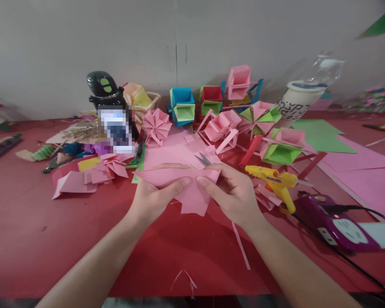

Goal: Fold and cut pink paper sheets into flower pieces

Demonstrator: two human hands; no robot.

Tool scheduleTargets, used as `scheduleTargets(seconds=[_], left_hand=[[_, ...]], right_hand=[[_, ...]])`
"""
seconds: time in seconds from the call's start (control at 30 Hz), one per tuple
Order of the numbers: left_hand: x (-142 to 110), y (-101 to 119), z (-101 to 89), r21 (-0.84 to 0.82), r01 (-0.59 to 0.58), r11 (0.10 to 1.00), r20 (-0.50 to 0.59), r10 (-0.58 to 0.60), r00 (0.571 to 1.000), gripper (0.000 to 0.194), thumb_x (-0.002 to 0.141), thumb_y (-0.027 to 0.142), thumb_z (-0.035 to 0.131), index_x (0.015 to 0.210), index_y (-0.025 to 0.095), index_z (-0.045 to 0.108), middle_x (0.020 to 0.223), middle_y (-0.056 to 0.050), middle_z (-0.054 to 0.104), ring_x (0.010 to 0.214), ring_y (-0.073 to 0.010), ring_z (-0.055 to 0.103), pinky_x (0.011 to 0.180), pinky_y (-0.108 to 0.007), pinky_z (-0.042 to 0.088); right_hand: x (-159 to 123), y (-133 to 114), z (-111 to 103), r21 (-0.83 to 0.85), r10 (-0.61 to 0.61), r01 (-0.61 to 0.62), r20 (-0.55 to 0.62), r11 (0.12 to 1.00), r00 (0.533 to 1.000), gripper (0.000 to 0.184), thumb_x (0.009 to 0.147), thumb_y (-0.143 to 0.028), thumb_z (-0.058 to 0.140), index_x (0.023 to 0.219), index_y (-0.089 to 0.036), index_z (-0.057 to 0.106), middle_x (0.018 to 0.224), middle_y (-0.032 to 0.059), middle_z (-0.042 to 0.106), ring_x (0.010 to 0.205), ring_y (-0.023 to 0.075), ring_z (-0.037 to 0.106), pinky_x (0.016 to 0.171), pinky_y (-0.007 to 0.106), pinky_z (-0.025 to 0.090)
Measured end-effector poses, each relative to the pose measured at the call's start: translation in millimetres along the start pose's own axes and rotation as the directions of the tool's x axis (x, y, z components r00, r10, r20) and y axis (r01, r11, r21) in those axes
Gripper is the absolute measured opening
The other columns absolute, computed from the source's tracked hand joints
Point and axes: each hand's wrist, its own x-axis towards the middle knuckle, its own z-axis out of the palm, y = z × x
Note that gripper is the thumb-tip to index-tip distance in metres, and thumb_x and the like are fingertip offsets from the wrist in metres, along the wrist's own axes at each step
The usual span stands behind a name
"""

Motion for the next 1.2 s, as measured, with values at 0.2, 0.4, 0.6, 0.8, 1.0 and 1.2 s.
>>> scheduleTargets(seconds=[0.2,0.4,0.6,0.8,1.0,1.2], left_hand=[[-1,0,0.9,-0.018,-0.028,0.999,0.002,0.028,1.0,0.015,0.084,0.021,0.079,0.099,0.02,0.079,0.105,-0.004,0.077,0.1,-0.0204,0.071,0.088,-0.031,0.059],[-1,0,0.4,-0.025,-0.008,1.0,0.05,0.009,0.999,0.015,0.087,0.022,0.076,0.102,0.021,0.079,0.106,-0.005,0.078,0.101,-0.0222,0.072,0.088,-0.035,0.059],[-1,3,1.0,0.063,-0.092,0.994,0.013,0.091,0.996,0.013,0.086,0.02,0.077,0.098,0.025,0.08,0.105,-0.001,0.077,0.098,-0.019,0.071,0.088,-0.03,0.058],[-5,9,0.5,0.151,-0.133,0.98,-0.008,0.136,0.991,0.009,0.086,0.021,0.076,0.095,0.022,0.078,0.103,-0.004,0.077,0.095,-0.021,0.071,0.083,-0.032,0.059],[-8,16,1.2,0.202,-0.181,0.962,-0.04,0.193,0.98,0.005,0.085,0.023,0.076,0.091,0.024,0.078,0.095,-0.004,0.077,0.091,-0.0222,0.073,0.08,-0.035,0.061],[-9,17,2.4,0.205,-0.207,0.956,-0.066,0.225,0.972,0.008,0.083,0.021,0.078,0.088,0.027,0.078,0.091,-0.001,0.077,0.087,-0.0216,0.072,0.078,-0.035,0.06]], right_hand=[[1,0,-1,-0.026,0.04,-0.039,0.04,0.999,0.998,0.014,0.092,-0.025,0.067,0.081,-0.018,0.066,0.071,-0.0025,0.059,0.066,0.0098,0.055,0.059,0.02,0.047],[1,-2,-2,-0.042,0.058,-0.055,0.063,0.998,0.996,0.021,0.095,-0.028,0.064,0.077,-0.017,0.064,0.069,-0.002,0.056,0.065,0.0099,0.051,0.059,0.021,0.045],[-1,-3,-2,-0.042,0.08,-0.078,0.057,0.996,0.995,0.019,0.095,-0.03,0.065,0.08,-0.018,0.068,0.071,-0.0011,0.058,0.066,0.0108,0.053,0.059,0.022,0.045],[-2,-5,0,0.019,0.097,-0.096,-0.092,0.995,0.991,0.017,0.089,-0.032,0.073,0.078,-0.02,0.068,0.068,-0.0023,0.06,0.057,0.0097,0.051,0.052,0.023,0.044],[-1,-9,-2,0.035,-0.032,0.035,-0.083,0.999,0.996,0.01,0.092,-0.023,0.069,0.082,-0.022,0.071,0.074,-0.0011,0.068,0.063,0.0109,0.06,0.058,0.024,0.051],[-1,-9,-4,0.089,-0.049,0.054,-0.055,0.995,0.997,0.01,0.091,-0.019,0.07,0.083,-0.023,0.074,0.081,0.0003,0.072,0.073,0.0122,0.065,0.068,0.025,0.055]])
